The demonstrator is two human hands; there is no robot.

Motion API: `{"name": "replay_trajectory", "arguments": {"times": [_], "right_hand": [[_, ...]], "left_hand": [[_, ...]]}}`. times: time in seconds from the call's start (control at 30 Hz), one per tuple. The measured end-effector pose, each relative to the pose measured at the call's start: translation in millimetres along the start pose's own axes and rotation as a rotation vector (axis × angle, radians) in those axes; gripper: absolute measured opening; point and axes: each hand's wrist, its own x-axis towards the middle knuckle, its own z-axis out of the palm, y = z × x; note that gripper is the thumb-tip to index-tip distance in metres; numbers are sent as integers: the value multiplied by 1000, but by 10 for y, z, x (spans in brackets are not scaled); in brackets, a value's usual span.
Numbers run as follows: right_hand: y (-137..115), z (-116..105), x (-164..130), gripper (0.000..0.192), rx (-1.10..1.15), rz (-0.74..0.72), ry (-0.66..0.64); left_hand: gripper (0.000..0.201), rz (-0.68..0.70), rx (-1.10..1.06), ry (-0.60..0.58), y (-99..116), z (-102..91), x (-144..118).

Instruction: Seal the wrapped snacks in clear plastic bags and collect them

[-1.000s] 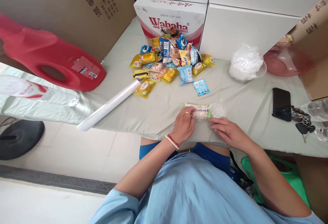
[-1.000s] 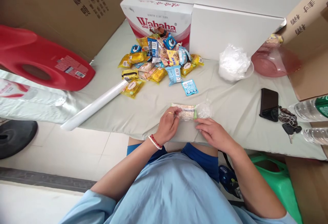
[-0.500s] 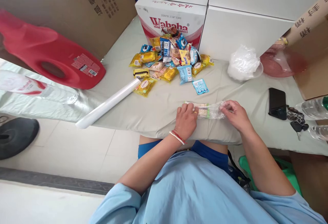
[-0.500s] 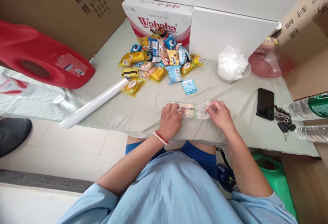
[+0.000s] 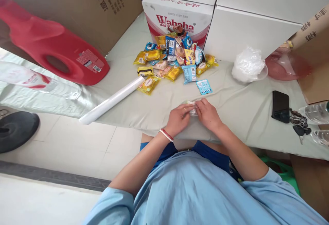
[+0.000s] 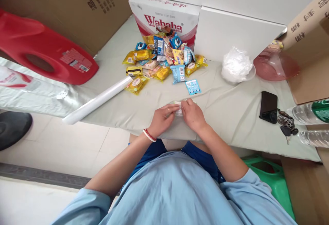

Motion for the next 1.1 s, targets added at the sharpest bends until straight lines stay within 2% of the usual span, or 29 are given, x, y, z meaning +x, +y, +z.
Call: {"name": "replay_trajectory", "arguments": {"times": [0.07,0.13,0.2,0.27,0.43,0.57,0.67,0.77,0.87,0.93,1.0,1.07,1.1], "right_hand": [[-33,55,-122,25,-52,-41,36],[-93,94,-209,31,-109,-63,72],[-164,116,-240,44,-186,-58,86],[-223,121,-219,47,-257,-39,81],[-282,74,-82,34,-340,5,34],[-277,3,-40,30,-362,34,-9],[-193,-90,-78,28,-336,58,18],[15,-254,-161,32,-160,88,183],[280,-453,-243,24,253,178,350],[408,-546,-279,19,633,262,335],[452,-572,-303,25,963,325,245],[412,-527,-325,31,1139,360,182],[373,-485,-341,34,1165,365,172]], "left_hand": [[35,-213,-51,145,-93,-17,-20],[31,-333,-32,156,-104,4,-2],[31,-349,-36,63,-44,32,53],[32,-382,-63,6,43,37,124],[25,-532,-250,-12,169,-44,230],[27,-531,-498,-5,215,-84,199],[33,-502,-695,9,287,-106,177],[33,-424,-913,-20,358,-130,187],[43,-389,-932,25,383,-117,222],[61,-407,-886,5,390,-70,246],[71,-406,-940,-145,412,10,265],[66,-395,-1031,-275,455,113,277],[61,-398,-1051,-288,483,169,282]]}}
